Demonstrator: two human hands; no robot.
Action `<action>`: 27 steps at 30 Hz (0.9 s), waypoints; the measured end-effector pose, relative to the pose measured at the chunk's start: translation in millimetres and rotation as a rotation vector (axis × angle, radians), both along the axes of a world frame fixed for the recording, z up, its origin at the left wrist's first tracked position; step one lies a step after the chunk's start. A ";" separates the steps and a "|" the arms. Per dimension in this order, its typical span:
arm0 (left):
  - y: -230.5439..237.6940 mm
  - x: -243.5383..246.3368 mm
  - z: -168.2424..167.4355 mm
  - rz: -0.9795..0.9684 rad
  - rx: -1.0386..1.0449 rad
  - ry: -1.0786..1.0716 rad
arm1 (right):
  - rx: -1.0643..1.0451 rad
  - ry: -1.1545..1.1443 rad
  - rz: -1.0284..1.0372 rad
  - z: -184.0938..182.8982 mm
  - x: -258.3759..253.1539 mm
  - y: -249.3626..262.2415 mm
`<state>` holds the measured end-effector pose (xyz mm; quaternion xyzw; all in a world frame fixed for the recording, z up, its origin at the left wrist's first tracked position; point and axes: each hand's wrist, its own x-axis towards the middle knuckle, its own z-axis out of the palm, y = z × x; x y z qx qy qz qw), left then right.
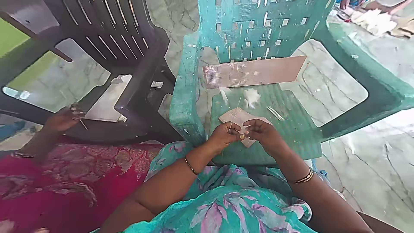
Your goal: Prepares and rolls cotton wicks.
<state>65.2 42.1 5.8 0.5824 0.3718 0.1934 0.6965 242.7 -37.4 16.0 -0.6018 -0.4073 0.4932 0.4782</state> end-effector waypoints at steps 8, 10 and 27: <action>-2.4 -3.0 -3.5 0.003 -0.010 0.004 | 0.054 0.287 -0.232 2.6 -10.4 -10.2; -4.1 -2.1 -6.0 0.016 -0.059 -0.032 | 0.087 0.330 -0.273 0.0 -15.3 -11.2; -1.5 -4.1 -2.9 0.002 -0.041 -0.006 | 0.087 0.175 -0.220 -11.7 -10.6 -6.7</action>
